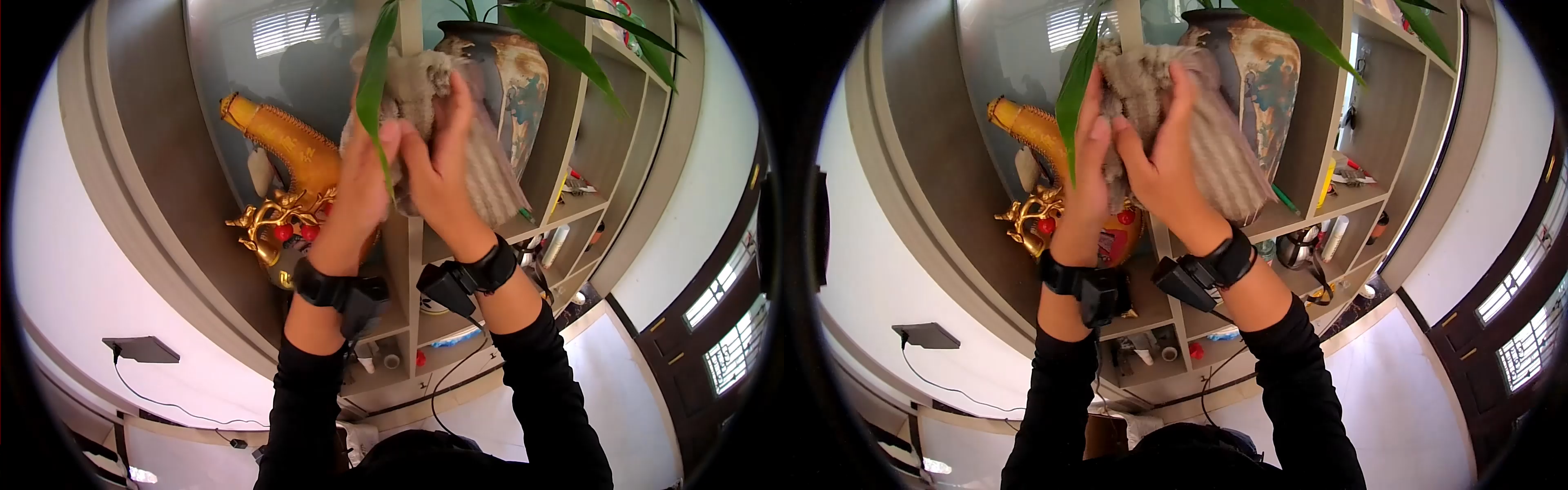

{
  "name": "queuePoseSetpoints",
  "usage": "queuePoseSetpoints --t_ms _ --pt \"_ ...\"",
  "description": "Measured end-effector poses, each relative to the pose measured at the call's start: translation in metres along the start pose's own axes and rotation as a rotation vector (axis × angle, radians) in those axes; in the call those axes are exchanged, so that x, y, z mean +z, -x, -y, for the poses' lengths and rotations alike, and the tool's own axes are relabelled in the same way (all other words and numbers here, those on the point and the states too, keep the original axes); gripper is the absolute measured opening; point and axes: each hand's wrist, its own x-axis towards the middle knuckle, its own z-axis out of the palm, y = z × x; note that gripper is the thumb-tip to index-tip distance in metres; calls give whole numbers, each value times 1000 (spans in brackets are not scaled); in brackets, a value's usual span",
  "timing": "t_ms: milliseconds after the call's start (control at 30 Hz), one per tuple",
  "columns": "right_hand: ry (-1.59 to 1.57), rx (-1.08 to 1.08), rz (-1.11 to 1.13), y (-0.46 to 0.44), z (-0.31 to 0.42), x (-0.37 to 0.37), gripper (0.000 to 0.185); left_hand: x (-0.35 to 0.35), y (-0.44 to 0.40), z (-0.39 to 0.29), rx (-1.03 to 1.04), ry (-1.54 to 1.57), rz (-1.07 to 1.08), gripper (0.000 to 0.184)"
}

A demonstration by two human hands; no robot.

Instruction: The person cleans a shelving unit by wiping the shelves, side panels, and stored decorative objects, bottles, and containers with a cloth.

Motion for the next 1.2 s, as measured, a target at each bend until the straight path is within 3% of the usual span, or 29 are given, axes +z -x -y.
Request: queuePoseSetpoints --t_ms 300,433,633,833,933,1100,1200 --pt "186 103 121 32 -5 0 66 11 43 3 -147 -162 51 74" --pt "156 285 157 88 -5 -2 68 18 95 13 -321 -212 -1 77" --pt "187 449 155 147 15 -8 75 29 159 13 -466 -126 13 67" --pt "243 409 12 161 18 -1 62 20 174 4 -530 -132 67 63" --pt "142 499 -45 171 16 -1 59 20 184 9 -574 -156 95 59" --pt "293 299 19 190 3 -12 61 31 191 3 -634 -192 -3 58" --pt "407 53 105 199 -6 -19 54 38 207 7 -703 -242 -77 56"
